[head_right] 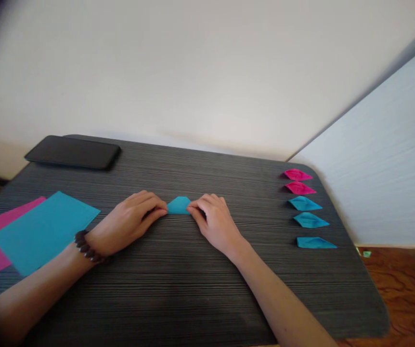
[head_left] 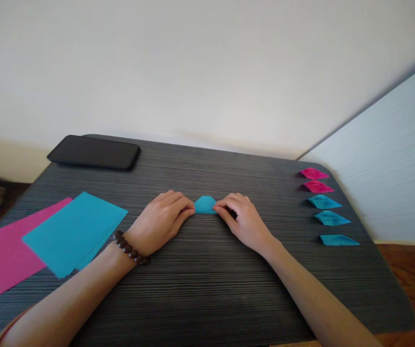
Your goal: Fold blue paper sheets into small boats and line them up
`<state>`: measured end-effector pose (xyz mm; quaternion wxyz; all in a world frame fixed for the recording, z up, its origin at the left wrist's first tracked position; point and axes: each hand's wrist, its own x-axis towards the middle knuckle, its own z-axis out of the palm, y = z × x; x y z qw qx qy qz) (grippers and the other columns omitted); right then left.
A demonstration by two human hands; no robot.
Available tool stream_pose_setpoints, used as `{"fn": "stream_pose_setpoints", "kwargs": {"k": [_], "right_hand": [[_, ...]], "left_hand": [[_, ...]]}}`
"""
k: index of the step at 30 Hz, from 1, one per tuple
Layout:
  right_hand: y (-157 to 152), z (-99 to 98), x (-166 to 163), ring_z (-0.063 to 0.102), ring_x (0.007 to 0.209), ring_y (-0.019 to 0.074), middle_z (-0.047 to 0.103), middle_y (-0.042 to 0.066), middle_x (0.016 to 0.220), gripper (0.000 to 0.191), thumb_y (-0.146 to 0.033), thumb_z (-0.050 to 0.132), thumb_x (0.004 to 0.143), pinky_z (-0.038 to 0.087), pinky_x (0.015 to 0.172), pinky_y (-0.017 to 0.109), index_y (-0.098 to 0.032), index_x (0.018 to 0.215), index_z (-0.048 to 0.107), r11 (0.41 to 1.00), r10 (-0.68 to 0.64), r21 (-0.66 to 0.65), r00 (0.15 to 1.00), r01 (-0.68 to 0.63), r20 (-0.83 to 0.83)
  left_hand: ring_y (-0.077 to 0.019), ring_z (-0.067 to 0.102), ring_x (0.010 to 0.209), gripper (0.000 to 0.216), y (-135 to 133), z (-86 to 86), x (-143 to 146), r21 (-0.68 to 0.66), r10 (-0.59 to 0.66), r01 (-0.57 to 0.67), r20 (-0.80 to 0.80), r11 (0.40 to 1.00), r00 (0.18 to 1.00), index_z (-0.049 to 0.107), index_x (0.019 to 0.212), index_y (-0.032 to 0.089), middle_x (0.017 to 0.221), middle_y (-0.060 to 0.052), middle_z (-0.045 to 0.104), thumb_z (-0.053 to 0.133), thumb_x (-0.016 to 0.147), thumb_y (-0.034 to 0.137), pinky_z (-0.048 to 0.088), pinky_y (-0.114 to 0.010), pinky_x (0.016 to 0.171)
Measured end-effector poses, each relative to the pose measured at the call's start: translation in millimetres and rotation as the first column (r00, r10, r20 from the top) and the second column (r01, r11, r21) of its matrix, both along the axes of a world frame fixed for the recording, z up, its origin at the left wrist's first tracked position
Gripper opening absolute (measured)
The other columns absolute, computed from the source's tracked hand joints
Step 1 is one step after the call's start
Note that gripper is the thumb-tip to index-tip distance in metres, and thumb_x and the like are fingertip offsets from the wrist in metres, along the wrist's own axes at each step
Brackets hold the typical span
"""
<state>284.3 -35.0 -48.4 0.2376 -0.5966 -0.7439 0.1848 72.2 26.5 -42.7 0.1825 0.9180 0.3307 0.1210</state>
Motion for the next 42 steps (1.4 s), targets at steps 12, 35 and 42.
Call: {"fn": "stream_pose_setpoints", "kwargs": {"k": [12,35,42], "right_hand": [[-2.4,-1.7,-7.1,0.053,0.081,0.0178,0.06,0.004,0.087,0.026,-0.028,0.048,0.09,0.042,0.075,0.033,-0.023,0.111,0.061,0.996,-0.092,-0.006,0.995,0.093,0.04],[-3.1,-7.1,-6.9,0.054,0.081,0.0164,0.053,0.005,0.091,0.026,-0.022,0.047,0.089,0.045,0.076,0.033,-0.024,0.111,0.061,0.992,-0.119,0.031,0.991,0.121,-0.053],[-3.2,-1.7,-16.2,0.054,0.084,0.0181,0.053,0.006,0.097,0.025,-0.032,0.047,0.088,0.044,0.078,0.035,-0.022,0.107,0.06,0.981,-0.186,0.057,0.982,0.186,-0.001]], "left_hand": [[-0.0203,0.053,0.086,0.023,-2.2,2.6,1.1,-0.001,0.142,-0.142,0.0,0.99,0.99,0.063,0.097,0.024,0.09,-0.001,0.066,0.046,0.089,0.037,0.042,-0.036,0.082],[-0.0242,0.045,0.098,0.013,-1.7,2.8,3.7,-0.114,0.267,-0.262,0.035,0.958,0.963,0.065,0.091,0.031,0.098,0.001,0.064,0.055,0.083,0.034,0.031,-0.04,0.081],[-0.0246,0.045,0.099,0.014,-0.9,2.1,4.3,-0.133,0.258,-0.251,0.034,0.959,0.966,0.066,0.093,0.032,0.099,0.0,0.065,0.055,0.084,0.034,0.029,-0.041,0.081]]}}
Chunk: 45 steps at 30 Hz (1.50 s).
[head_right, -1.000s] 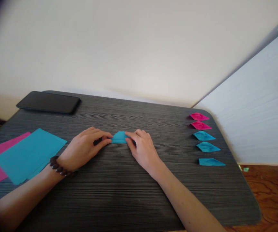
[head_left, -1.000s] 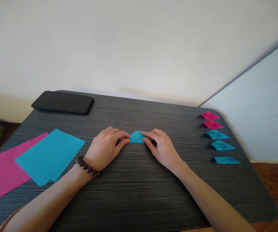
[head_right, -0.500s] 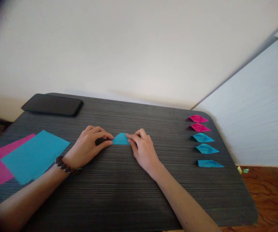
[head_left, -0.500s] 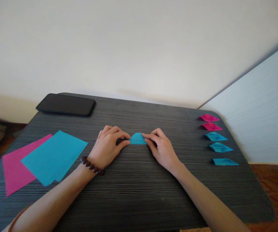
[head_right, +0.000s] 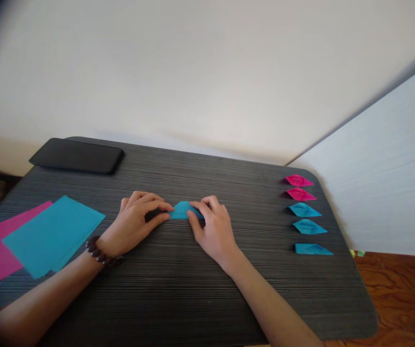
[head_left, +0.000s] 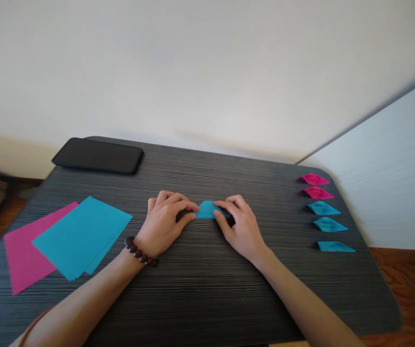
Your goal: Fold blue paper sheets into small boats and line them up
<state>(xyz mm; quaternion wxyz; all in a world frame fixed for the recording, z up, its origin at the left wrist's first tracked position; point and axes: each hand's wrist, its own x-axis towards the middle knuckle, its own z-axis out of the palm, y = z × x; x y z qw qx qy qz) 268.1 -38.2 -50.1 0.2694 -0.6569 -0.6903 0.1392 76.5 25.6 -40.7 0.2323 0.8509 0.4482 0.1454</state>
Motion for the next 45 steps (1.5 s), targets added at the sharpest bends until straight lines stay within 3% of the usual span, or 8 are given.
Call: {"fn": "stream_pose_setpoints", "kwargs": {"k": [5,12,20,31,39,45], "right_hand": [[4.0,5.8,-14.7,0.052,0.094,0.0242,0.053,0.009,0.102,0.036,-0.043,0.055,0.08,0.041,0.081,0.04,-0.02,0.107,0.057,0.998,-0.068,-0.003,0.994,0.068,0.083],[6.9,2.2,-16.2,0.052,0.095,0.0251,0.054,0.009,0.103,0.037,-0.033,0.058,0.076,0.041,0.081,0.04,-0.02,0.11,0.052,0.997,-0.076,-0.006,0.994,0.077,0.078],[4.4,-0.3,-1.1,0.054,0.094,0.0202,0.052,0.007,0.107,0.037,-0.024,0.054,0.081,0.044,0.082,0.038,-0.021,0.118,0.046,1.0,0.018,-0.016,1.0,-0.018,-0.024],[-1.0,4.4,18.9,0.051,0.1,0.0215,0.048,0.009,0.113,0.039,-0.019,0.045,0.088,0.046,0.085,0.04,-0.026,0.127,0.042,0.984,0.118,-0.122,0.99,-0.127,-0.075],[-0.2,7.7,25.4,0.051,0.097,0.0175,0.045,0.007,0.111,0.043,-0.01,0.039,0.088,0.046,0.087,0.037,-0.029,0.126,0.043,0.98,0.122,-0.132,0.973,-0.149,-0.194],[1.0,6.6,18.1,0.052,0.086,0.0161,0.049,0.007,0.104,0.032,-0.017,0.041,0.088,0.047,0.077,0.033,-0.024,0.119,0.049,0.998,0.021,-0.046,0.968,-0.034,-0.248]], "left_hand": [[-0.025,0.045,0.098,0.015,1.4,1.3,-0.3,-0.018,-0.018,0.018,0.007,1.0,1.0,0.066,0.093,0.032,0.099,0.001,0.066,0.054,0.084,0.033,0.029,-0.041,0.08],[-0.0246,0.046,0.098,0.014,1.7,1.0,-1.1,-0.012,-0.018,0.018,0.015,1.0,1.0,0.066,0.093,0.032,0.098,0.001,0.066,0.055,0.084,0.033,0.029,-0.042,0.081],[-0.024,0.046,0.099,0.014,0.2,0.8,-1.3,-0.013,-0.014,0.014,0.002,1.0,1.0,0.066,0.093,0.033,0.1,0.002,0.066,0.055,0.085,0.034,0.03,-0.041,0.08],[-0.0239,0.046,0.098,0.015,1.7,0.5,-0.9,-0.003,-0.012,0.012,-0.004,1.0,1.0,0.066,0.094,0.034,0.099,0.001,0.066,0.055,0.084,0.035,0.031,-0.041,0.081],[-0.0242,0.047,0.098,0.016,1.8,-1.3,-1.7,0.007,-0.012,0.012,-0.007,1.0,1.0,0.066,0.094,0.034,0.1,0.001,0.066,0.054,0.084,0.036,0.031,-0.041,0.081],[-0.0238,0.046,0.098,0.016,2.5,-1.7,-1.4,0.009,-0.032,0.032,-0.007,0.999,0.999,0.066,0.095,0.034,0.1,0.001,0.066,0.053,0.085,0.035,0.031,-0.041,0.081]]}}
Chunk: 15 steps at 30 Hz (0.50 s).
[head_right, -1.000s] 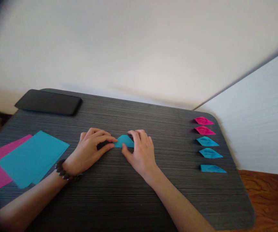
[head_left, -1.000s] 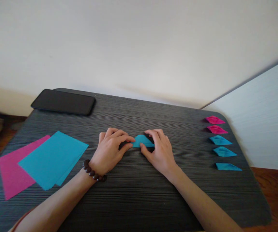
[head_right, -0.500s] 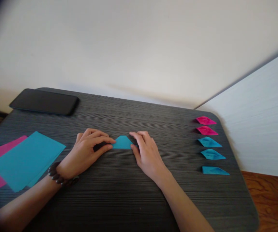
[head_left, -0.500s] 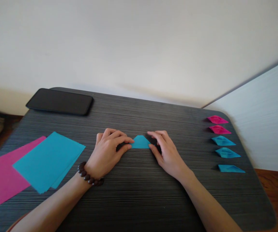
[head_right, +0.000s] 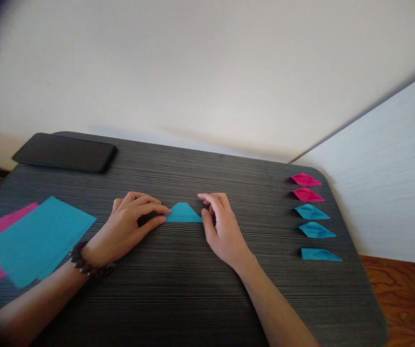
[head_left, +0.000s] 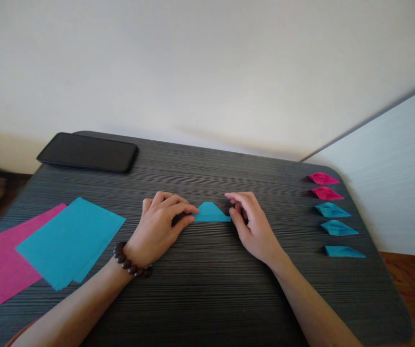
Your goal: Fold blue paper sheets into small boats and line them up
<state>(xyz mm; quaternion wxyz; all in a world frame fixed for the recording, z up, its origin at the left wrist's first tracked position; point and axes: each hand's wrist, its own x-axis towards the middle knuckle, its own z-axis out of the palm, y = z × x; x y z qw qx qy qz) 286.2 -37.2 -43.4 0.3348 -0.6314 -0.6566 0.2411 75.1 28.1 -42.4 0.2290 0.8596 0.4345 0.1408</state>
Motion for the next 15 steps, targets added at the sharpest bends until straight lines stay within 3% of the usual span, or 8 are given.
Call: {"fn": "stream_pose_setpoints", "kwargs": {"k": [3,7,12,15], "right_hand": [[1.6,-2.1,-10.0,0.052,0.089,0.0193,0.052,0.006,0.101,0.033,-0.028,0.055,0.083,0.045,0.08,0.036,-0.024,0.116,0.052,0.999,-0.024,0.04,0.995,0.02,0.093],[3.4,-5.6,-16.6,0.051,0.088,0.0206,0.054,0.005,0.096,0.023,-0.032,0.052,0.086,0.042,0.08,0.038,-0.028,0.106,0.061,0.999,0.018,0.042,0.969,-0.03,0.248],[3.9,-7.7,-15.4,0.05,0.085,0.0197,0.054,0.005,0.093,0.022,-0.033,0.051,0.087,0.041,0.077,0.037,-0.03,0.105,0.063,0.999,0.021,0.036,0.959,-0.033,0.282],[4.0,-7.6,-15.0,0.05,0.086,0.0198,0.054,0.005,0.093,0.022,-0.032,0.052,0.087,0.041,0.076,0.037,-0.03,0.105,0.064,0.999,0.026,0.034,0.957,-0.038,0.287]], "left_hand": [[-0.0237,0.047,0.098,0.019,-0.7,0.0,-0.1,0.008,-0.035,0.035,-0.005,0.999,0.999,0.066,0.097,0.033,0.101,0.0,0.065,0.05,0.086,0.033,0.031,-0.041,0.08],[-0.0232,0.047,0.097,0.02,-3.8,2.8,3.1,0.032,-0.045,0.045,-0.002,0.998,0.999,0.066,0.097,0.032,0.1,-0.001,0.065,0.049,0.086,0.03,0.031,-0.041,0.08],[-0.0242,0.047,0.093,0.017,-5.5,6.3,17.1,0.031,0.026,-0.026,0.004,0.999,1.0,0.065,0.086,0.027,0.086,0.0,0.064,0.058,0.078,0.04,0.031,-0.041,0.079],[-0.0242,0.047,0.092,0.013,-2.8,6.3,22.7,0.028,0.041,-0.041,-0.011,0.999,0.999,0.063,0.079,0.024,0.08,-0.001,0.062,0.058,0.077,0.035,0.031,-0.04,0.078]]}}
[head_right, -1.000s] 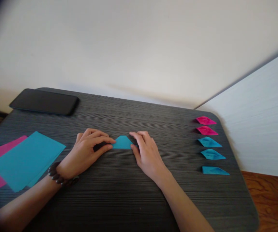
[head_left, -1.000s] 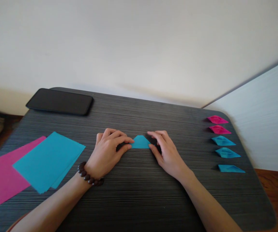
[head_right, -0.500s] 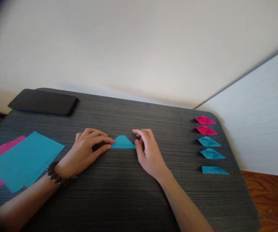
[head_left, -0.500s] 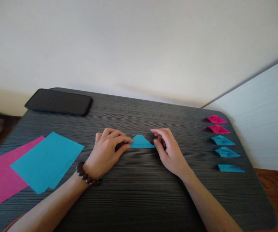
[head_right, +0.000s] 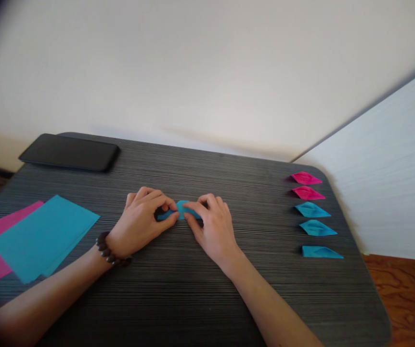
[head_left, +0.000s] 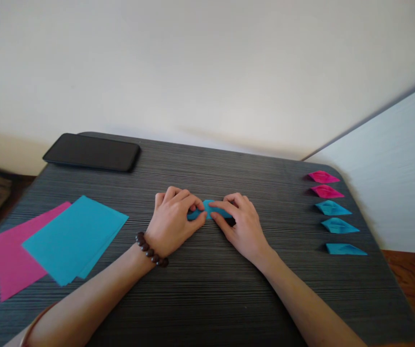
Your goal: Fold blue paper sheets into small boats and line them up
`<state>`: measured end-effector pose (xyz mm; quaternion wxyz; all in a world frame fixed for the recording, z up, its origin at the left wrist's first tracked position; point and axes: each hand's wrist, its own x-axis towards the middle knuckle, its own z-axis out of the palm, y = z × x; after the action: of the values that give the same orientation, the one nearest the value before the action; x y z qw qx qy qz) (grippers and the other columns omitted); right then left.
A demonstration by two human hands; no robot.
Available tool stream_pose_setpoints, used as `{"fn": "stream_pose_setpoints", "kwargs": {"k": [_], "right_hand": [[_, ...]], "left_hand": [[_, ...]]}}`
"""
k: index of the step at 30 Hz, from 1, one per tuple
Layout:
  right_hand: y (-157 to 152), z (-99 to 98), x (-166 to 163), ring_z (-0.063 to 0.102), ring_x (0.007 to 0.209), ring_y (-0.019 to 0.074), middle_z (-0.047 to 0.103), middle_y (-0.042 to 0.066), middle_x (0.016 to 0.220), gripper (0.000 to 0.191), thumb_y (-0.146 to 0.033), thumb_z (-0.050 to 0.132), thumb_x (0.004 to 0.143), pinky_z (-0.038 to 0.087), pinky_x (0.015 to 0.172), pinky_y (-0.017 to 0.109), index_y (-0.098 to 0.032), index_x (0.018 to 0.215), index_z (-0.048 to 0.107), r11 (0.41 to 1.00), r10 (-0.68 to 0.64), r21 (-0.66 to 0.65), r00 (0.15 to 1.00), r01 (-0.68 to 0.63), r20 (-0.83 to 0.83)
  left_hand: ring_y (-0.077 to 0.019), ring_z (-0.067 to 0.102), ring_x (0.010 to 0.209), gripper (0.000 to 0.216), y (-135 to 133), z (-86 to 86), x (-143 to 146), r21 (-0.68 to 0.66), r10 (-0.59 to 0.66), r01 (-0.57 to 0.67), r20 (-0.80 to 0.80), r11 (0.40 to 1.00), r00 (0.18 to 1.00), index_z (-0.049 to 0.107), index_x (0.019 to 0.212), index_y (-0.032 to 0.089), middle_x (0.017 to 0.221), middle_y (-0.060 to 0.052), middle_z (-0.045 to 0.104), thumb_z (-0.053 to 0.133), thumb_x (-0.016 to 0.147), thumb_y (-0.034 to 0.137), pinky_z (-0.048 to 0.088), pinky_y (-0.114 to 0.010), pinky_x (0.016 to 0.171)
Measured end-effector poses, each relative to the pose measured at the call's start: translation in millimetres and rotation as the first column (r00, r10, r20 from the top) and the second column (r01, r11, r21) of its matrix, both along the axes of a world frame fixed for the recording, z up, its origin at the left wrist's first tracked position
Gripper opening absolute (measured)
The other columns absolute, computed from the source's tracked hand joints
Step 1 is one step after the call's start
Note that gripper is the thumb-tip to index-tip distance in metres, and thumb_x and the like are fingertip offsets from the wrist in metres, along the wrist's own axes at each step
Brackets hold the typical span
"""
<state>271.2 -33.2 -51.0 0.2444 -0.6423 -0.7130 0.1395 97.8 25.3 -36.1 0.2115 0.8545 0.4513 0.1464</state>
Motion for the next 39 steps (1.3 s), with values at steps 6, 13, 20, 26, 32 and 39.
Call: {"fn": "stream_pose_setpoints", "kwargs": {"k": [6,13,20,26,32,39], "right_hand": [[-0.3,1.9,0.4,0.049,0.087,0.0193,0.053,0.004,0.094,0.022,-0.033,0.051,0.087,0.041,0.076,0.036,-0.03,0.106,0.063,1.0,0.003,-0.023,1.0,-0.003,0.0],[-0.5,1.6,1.2,0.049,0.086,0.0186,0.053,0.004,0.094,0.023,-0.032,0.05,0.088,0.04,0.076,0.035,-0.029,0.107,0.063,1.0,0.004,-0.024,1.0,-0.005,-0.006],[-1.1,1.1,1.2,0.049,0.086,0.0183,0.052,0.004,0.094,0.024,-0.033,0.05,0.088,0.04,0.076,0.035,-0.03,0.108,0.062,0.999,0.008,-0.032,1.0,-0.008,0.01],[-0.9,1.7,1.6,0.049,0.087,0.0182,0.053,0.004,0.095,0.024,-0.032,0.051,0.088,0.04,0.077,0.035,-0.029,0.108,0.062,0.999,0.006,-0.032,1.0,-0.006,0.007],[-0.5,1.7,-1.1,0.049,0.087,0.0188,0.054,0.004,0.094,0.023,-0.031,0.051,0.087,0.04,0.079,0.036,-0.028,0.107,0.062,1.0,0.002,-0.022,1.0,-0.002,0.005],[-0.5,3.4,6.4,0.049,0.092,0.0192,0.053,0.005,0.098,0.024,-0.024,0.049,0.088,0.042,0.082,0.037,-0.026,0.11,0.06,0.997,0.056,-0.047,0.997,-0.059,-0.062]], "left_hand": [[-0.0231,0.045,0.095,0.012,5.0,0.4,-8.0,-0.05,-0.074,0.075,0.016,0.996,0.997,0.063,0.087,0.027,0.087,0.0,0.062,0.057,0.077,0.028,0.032,-0.04,0.081],[-0.0225,0.042,0.099,0.023,7.4,3.0,-15.3,-0.107,-0.112,0.111,-0.007,0.988,0.994,0.062,0.096,0.029,0.098,-0.001,0.057,0.052,0.078,0.021,0.033,-0.041,0.086],[-0.0212,0.041,0.102,0.034,12.2,7.4,-20.0,-0.192,-0.192,0.183,-0.032,0.964,0.981,0.061,0.103,0.03,0.101,0.0,0.053,0.044,0.079,0.012,0.032,-0.042,0.09],[-0.0204,0.04,0.104,0.041,17.2,9.2,-26.0,-0.229,-0.254,0.245,-0.012,0.942,0.967,0.058,0.108,0.031,0.103,0.0,0.053,0.041,0.078,0.008,0.03,-0.041,0.093],[-0.0234,0.042,0.101,0.023,8.6,6.2,-16.6,-0.13,-0.133,0.13,-0.014,0.983,0.991,0.063,0.096,0.027,0.099,-0.001,0.057,0.051,0.077,0.021,0.031,-0.043,0.09],[-0.0236,0.044,0.097,0.016,3.0,1.3,-7.2,-0.055,-0.065,0.064,-0.013,0.996,0.998,0.062,0.091,0.026,0.094,-0.001,0.059,0.053,0.078,0.026,0.032,-0.042,0.083]]}}
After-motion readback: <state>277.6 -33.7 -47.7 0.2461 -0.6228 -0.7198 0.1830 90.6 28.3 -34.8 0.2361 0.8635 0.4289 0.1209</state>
